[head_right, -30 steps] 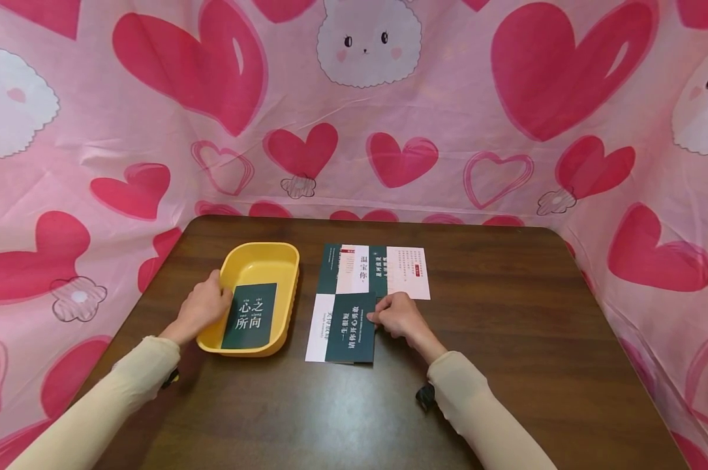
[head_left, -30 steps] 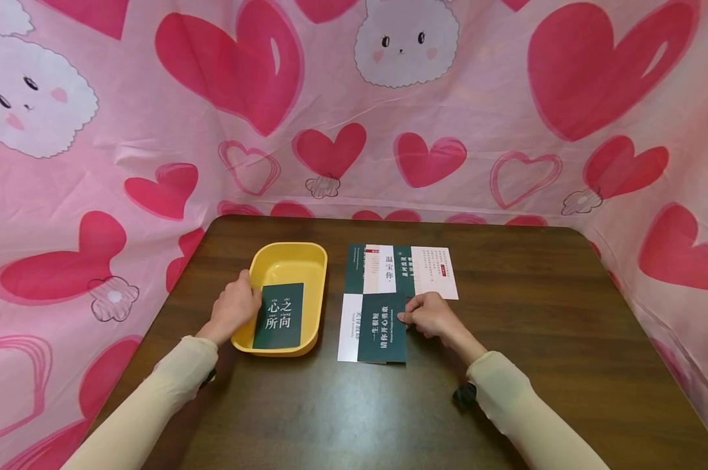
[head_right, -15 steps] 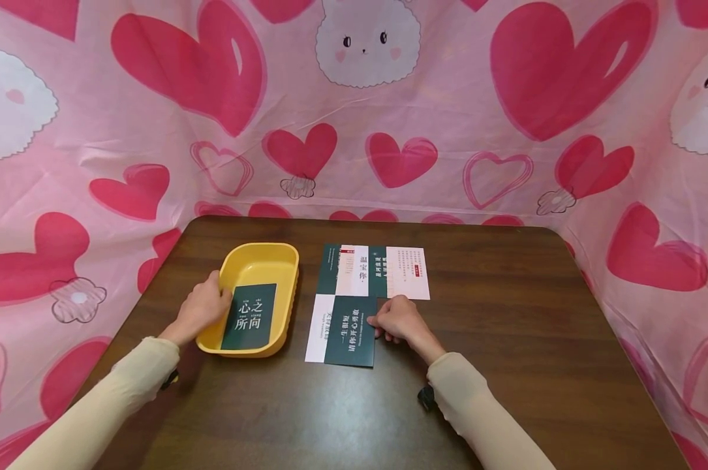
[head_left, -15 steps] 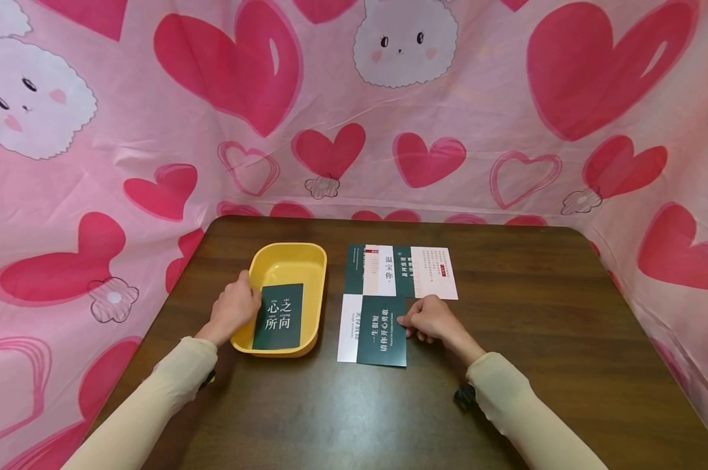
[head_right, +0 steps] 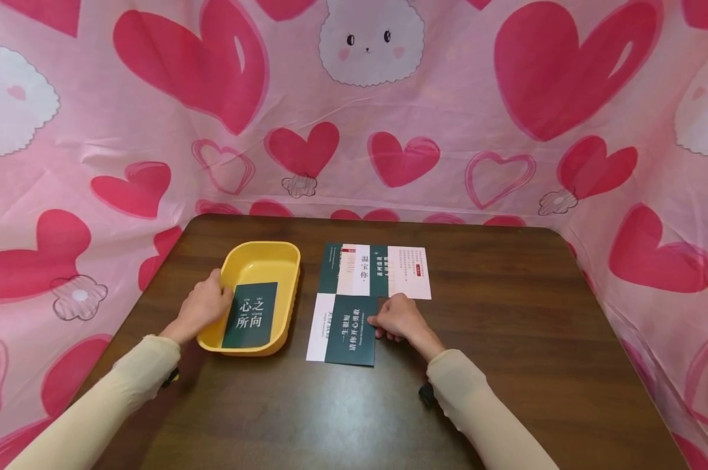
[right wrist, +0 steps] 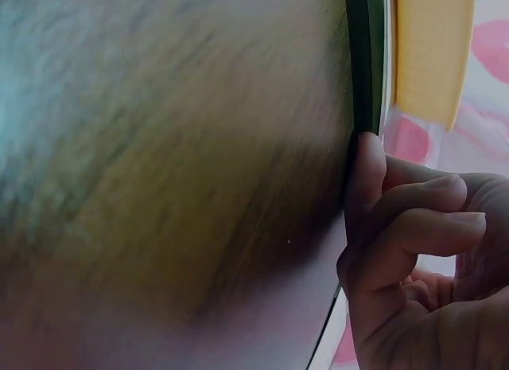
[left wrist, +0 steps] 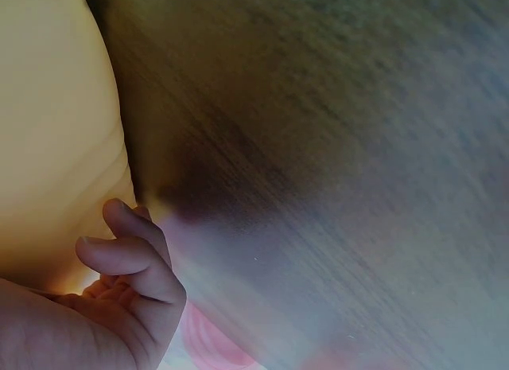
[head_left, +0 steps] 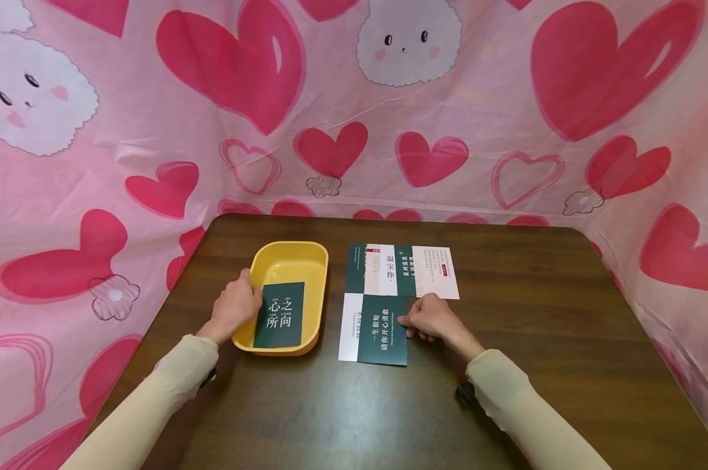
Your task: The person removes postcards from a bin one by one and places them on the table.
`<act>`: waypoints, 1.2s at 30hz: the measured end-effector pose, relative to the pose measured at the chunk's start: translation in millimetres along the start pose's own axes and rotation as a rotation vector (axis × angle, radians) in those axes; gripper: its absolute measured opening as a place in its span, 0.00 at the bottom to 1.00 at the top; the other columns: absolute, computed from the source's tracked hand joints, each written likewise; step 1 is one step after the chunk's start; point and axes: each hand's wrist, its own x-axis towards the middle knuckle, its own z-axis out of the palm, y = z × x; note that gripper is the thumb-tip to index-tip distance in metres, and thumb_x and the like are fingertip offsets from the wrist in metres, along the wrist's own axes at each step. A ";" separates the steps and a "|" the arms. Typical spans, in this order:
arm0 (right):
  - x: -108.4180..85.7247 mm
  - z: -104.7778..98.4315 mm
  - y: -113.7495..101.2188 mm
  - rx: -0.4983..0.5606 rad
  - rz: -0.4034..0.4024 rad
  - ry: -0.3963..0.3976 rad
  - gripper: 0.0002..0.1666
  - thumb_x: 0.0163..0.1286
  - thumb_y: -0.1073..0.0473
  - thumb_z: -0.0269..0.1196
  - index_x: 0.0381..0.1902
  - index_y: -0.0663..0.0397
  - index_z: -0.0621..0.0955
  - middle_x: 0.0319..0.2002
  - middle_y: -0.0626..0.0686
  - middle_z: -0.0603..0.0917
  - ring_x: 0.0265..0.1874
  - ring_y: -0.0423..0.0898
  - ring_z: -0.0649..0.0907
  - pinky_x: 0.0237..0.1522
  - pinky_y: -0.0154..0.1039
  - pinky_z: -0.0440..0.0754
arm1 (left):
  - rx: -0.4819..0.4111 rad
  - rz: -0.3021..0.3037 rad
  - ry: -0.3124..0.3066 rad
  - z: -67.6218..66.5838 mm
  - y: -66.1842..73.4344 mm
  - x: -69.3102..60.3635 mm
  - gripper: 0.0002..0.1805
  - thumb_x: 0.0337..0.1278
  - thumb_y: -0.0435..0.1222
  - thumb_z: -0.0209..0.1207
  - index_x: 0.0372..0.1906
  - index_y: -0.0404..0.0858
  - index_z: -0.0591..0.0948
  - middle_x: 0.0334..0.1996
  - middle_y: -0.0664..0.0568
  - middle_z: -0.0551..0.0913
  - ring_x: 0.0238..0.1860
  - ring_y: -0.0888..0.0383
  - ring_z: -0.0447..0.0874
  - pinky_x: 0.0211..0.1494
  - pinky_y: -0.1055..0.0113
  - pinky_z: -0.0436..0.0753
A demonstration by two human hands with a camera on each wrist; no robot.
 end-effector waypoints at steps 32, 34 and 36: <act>5.6 -3.5 1.0 -0.059 -0.009 -0.020 0.20 0.72 0.55 0.70 0.19 0.57 0.84 0.16 0.52 0.83 0.13 0.42 0.73 0.17 0.33 0.68 | -0.009 -0.003 -0.009 0.3 -0.4 0.5 0.27 0.78 0.38 0.54 0.70 0.27 0.61 0.44 0.34 0.77 0.39 0.42 0.82 0.49 0.45 0.87; 5.3 -3.7 0.8 -0.057 -0.012 -0.022 0.20 0.72 0.55 0.70 0.19 0.57 0.84 0.16 0.52 0.83 0.13 0.42 0.73 0.17 0.33 0.68 | -0.011 -0.001 -0.009 0.1 -0.4 0.1 0.27 0.78 0.38 0.54 0.70 0.27 0.61 0.44 0.34 0.77 0.39 0.42 0.82 0.50 0.45 0.87; 5.1 -3.7 0.6 -0.055 -0.013 -0.022 0.20 0.72 0.55 0.70 0.20 0.57 0.84 0.16 0.53 0.82 0.13 0.42 0.73 0.17 0.33 0.68 | -0.010 0.002 -0.007 0.2 -0.6 -0.3 0.27 0.78 0.38 0.54 0.70 0.27 0.61 0.44 0.35 0.77 0.39 0.42 0.82 0.50 0.45 0.87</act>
